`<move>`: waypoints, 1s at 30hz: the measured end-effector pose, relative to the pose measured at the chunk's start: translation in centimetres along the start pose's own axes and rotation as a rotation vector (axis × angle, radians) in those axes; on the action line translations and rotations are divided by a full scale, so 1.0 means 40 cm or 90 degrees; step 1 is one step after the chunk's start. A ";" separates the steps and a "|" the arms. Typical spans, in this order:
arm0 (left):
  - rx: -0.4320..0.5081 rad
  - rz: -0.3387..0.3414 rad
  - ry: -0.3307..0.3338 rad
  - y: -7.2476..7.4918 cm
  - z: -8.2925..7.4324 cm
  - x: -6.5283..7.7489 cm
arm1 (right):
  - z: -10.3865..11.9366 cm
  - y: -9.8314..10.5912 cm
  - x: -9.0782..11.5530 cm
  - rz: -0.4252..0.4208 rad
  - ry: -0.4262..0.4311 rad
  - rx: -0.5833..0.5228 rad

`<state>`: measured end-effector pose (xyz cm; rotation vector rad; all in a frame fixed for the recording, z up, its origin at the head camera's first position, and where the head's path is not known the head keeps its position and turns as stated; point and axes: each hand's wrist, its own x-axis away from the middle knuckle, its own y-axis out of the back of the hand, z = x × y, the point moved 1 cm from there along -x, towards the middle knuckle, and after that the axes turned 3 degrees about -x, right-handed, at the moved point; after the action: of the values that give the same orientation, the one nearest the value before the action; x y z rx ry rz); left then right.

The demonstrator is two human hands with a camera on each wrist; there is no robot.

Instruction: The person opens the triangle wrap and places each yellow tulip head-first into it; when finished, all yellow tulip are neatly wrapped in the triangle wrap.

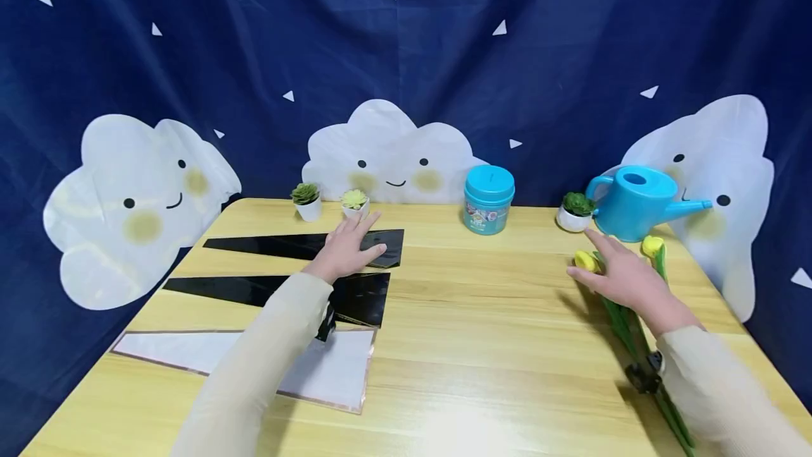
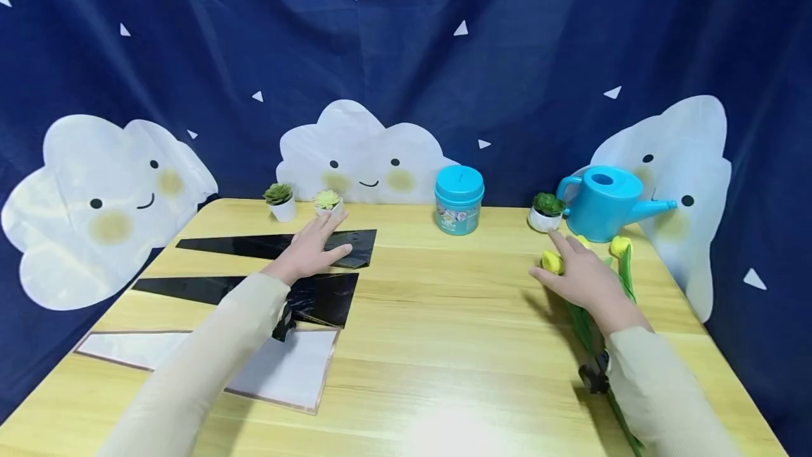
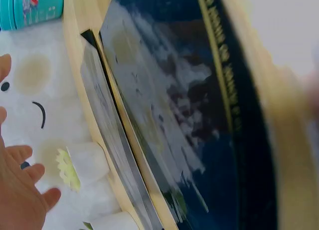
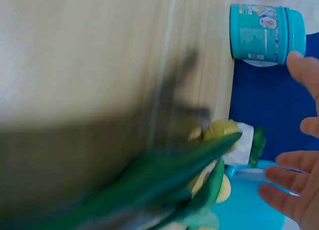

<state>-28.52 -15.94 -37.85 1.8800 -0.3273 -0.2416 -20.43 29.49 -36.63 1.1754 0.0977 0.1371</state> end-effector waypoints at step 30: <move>0.110 0.120 0.085 -0.083 0.068 -0.088 | -0.100 -0.063 0.213 0.108 -0.083 -0.156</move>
<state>-32.34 -16.12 -41.84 2.0084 -0.4433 0.0408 -12.49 33.54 -40.54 0.9444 -0.1320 0.2153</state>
